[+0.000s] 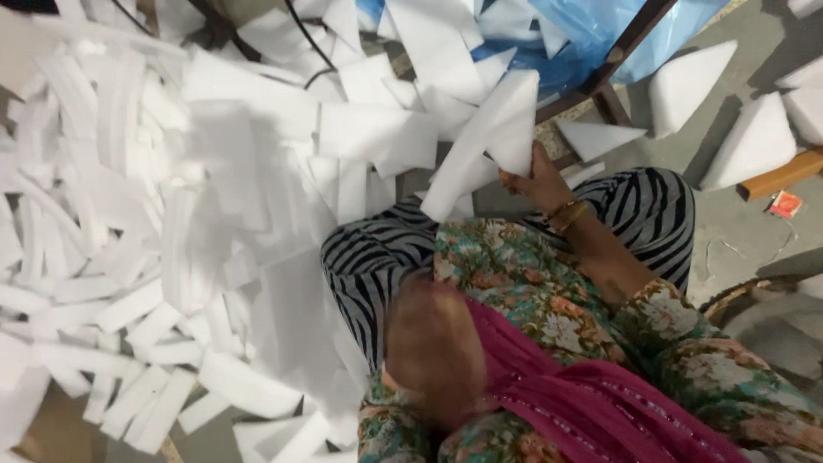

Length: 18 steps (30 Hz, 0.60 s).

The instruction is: The person sits on the floor and repeatedly picks up white foam pieces, folds them in half, and places them into a pile. The task involves handling foam pieces one at a time and stacking the folded pieces.

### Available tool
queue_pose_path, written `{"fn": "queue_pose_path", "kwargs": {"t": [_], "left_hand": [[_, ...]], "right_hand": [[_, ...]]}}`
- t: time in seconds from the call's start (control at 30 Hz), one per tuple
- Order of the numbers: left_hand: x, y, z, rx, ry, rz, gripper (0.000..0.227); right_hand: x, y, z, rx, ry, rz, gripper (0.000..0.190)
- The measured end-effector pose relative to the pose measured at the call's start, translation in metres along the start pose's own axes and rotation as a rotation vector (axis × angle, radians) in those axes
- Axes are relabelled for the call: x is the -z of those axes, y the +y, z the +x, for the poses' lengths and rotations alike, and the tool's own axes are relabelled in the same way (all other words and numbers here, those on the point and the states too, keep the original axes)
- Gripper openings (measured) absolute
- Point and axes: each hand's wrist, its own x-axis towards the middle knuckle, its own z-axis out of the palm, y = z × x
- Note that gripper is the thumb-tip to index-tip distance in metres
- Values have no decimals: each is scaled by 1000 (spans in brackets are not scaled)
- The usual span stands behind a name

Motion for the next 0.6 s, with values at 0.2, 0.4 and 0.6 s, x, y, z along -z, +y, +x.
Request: {"fn": "queue_pose_path", "kwargs": {"t": [0.2, 0.4, 0.6], "left_hand": [[22, 5, -16, 166, -193, -20, 37], [32, 2, -26, 242, -354, -67, 37], [34, 5, -19, 272, -378, -71, 36]], "right_hand": [[-8, 44, 21, -95, 66, 120, 82], [-2, 84, 32, -70, 9, 26, 82], [-7, 86, 30, -7, 81, 30, 91]]}}
